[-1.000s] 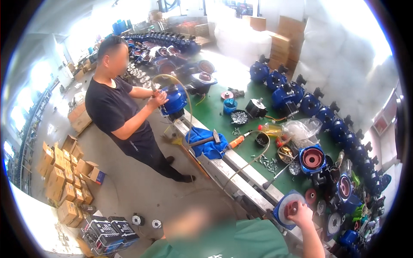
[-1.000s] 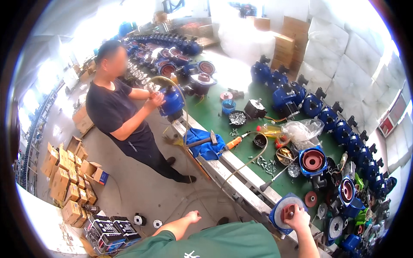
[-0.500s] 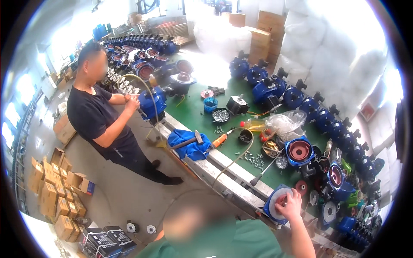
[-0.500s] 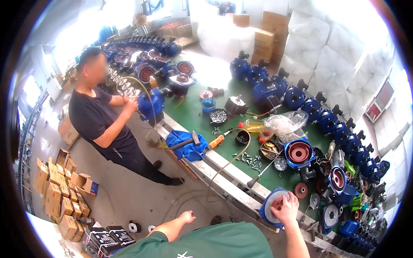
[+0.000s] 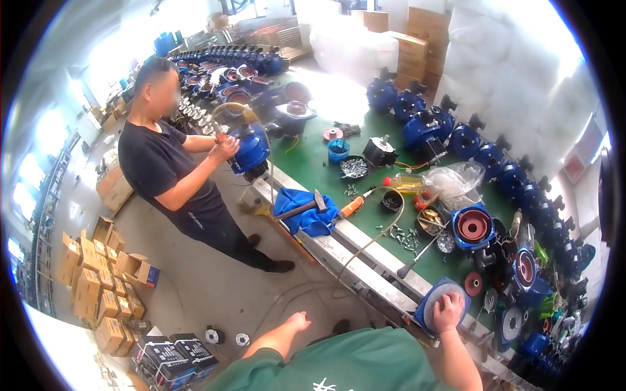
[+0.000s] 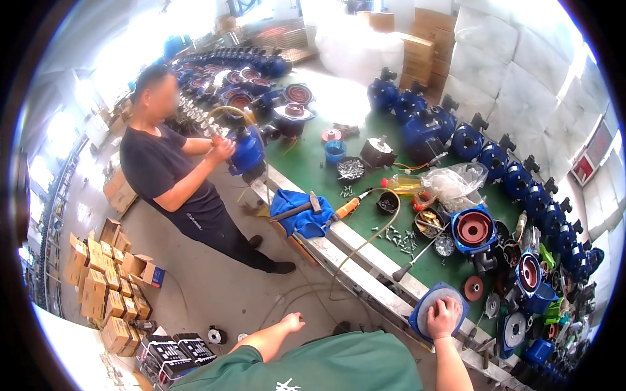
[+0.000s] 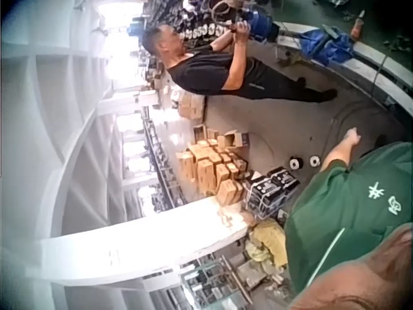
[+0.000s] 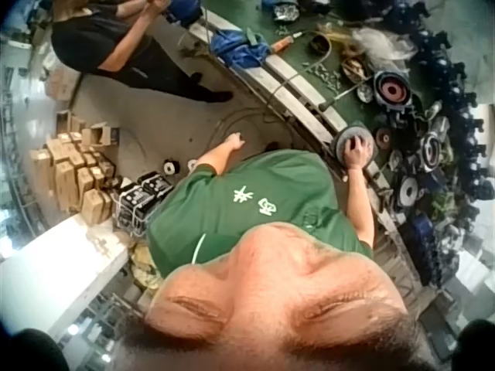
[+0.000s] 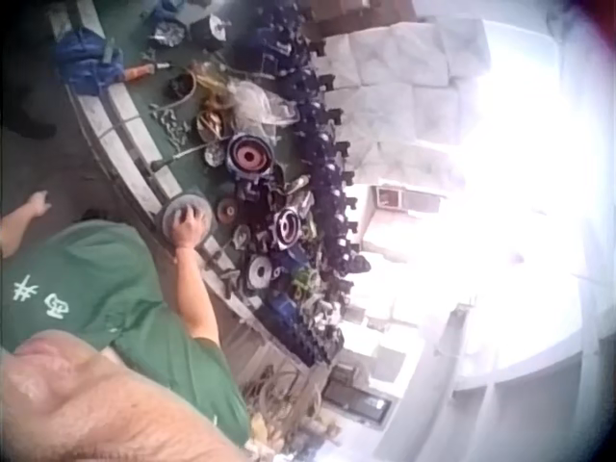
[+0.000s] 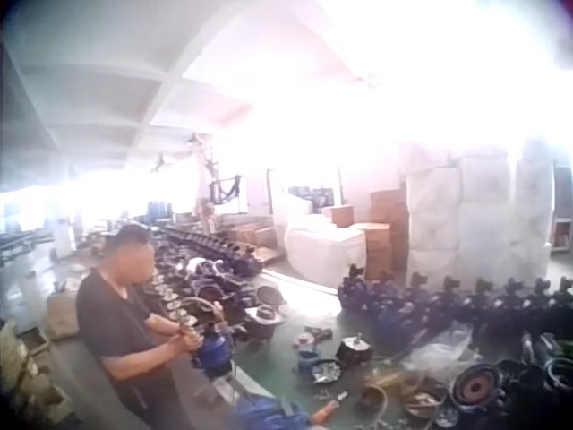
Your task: The person assembles water pumps by fastening pump housings with a pneumatic screwdriver, installing impellers, plates, and seals using screwdrivers and by hand, and wiping components with a cloth.
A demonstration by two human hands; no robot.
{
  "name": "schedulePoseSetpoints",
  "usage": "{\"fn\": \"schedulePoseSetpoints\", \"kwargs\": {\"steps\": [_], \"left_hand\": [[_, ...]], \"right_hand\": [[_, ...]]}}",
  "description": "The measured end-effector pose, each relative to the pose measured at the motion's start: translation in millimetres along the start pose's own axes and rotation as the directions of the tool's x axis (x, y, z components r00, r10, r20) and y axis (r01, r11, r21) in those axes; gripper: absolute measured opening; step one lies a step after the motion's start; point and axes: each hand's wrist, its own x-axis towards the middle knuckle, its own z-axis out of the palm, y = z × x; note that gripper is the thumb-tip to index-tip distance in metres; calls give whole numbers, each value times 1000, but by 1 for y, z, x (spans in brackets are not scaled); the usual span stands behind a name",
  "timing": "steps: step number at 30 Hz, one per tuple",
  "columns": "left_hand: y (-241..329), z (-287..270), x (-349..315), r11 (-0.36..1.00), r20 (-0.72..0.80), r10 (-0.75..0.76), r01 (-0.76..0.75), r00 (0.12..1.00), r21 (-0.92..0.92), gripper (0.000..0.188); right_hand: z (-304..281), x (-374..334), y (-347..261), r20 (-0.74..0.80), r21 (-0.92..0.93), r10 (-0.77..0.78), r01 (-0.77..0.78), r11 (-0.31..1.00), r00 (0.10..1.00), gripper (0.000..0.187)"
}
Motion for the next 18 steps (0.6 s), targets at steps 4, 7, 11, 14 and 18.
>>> {"fn": "schedulePoseSetpoints", "kwargs": {"steps": [4,7,11,14,18], "left_hand": [[-13,6,-1,1000,-12,-17,17,1000,-13,54],[-16,8,-1,999,7,-30,30,1000,-25,54],[0,3,-7,998,32,-55,57,998,-39,54],[9,0,-3,997,15,-55,56,998,-55,53],[19,-1,2,997,8,-16,17,1000,-77,52]], "right_hand": [[-1,1,-4,-27,11,-2,3,1000,1000,19],[-3,1,-7,-28,24,4,-4,1000,1000,19],[-4,1,-4,0,39,-35,35,999,999,20],[0,-1,1,-19,14,-51,51,999,999,20],[-2,-1,0,12,33,-33,33,999,999,20]]}}
